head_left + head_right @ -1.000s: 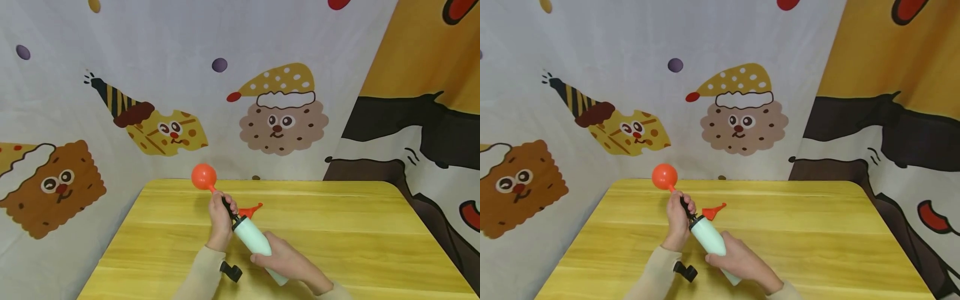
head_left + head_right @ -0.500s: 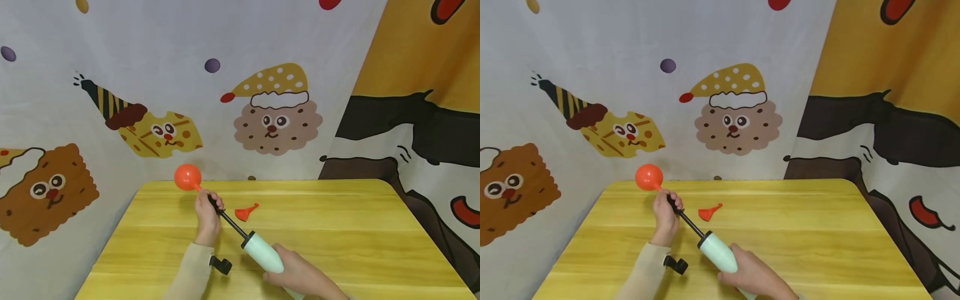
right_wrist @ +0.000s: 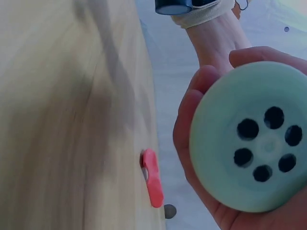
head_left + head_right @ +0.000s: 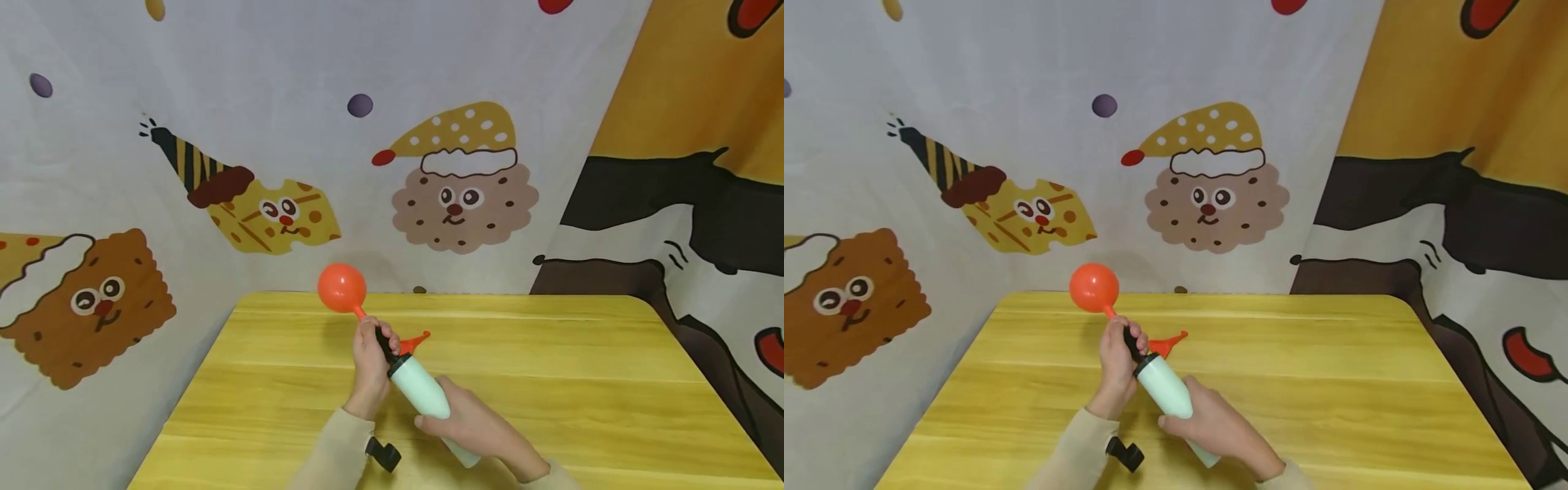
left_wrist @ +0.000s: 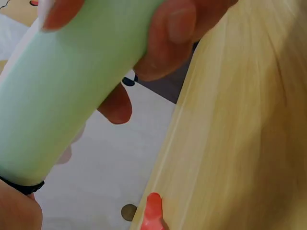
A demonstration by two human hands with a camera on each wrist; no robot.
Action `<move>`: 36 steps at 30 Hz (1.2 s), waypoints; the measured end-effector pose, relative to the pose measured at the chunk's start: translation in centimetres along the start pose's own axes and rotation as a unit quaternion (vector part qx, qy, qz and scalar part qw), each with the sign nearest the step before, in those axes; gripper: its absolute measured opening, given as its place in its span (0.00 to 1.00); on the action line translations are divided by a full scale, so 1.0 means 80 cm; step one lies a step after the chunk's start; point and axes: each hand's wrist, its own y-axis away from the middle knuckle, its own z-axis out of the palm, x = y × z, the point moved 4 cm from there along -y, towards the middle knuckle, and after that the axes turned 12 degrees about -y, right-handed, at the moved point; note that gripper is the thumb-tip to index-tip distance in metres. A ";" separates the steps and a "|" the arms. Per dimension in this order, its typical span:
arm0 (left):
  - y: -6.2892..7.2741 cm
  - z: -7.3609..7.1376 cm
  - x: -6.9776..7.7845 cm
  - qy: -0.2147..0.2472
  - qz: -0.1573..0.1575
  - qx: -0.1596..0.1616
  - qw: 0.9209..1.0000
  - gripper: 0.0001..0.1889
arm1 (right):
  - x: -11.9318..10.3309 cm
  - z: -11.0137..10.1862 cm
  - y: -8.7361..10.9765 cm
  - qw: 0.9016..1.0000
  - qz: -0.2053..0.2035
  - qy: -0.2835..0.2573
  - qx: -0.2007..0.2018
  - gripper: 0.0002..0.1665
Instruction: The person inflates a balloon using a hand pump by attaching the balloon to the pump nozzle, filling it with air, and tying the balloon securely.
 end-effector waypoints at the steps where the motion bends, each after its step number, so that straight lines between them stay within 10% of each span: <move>1: 0.000 0.001 -0.001 -0.001 0.000 0.001 1.000 0.16 | -0.001 0.001 -0.002 1.000 0.000 -0.005 0.000 0.37; 18: -0.045 -0.054 0.018 0.011 0.007 0.091 0.996 0.18 | 0.017 -0.004 0.043 0.997 0.037 0.072 0.005 0.30; 36: 0.004 -0.007 0.000 -0.017 0.006 0.010 1.000 0.18 | -0.001 0.010 -0.004 1.000 -0.008 0.021 0.007 0.36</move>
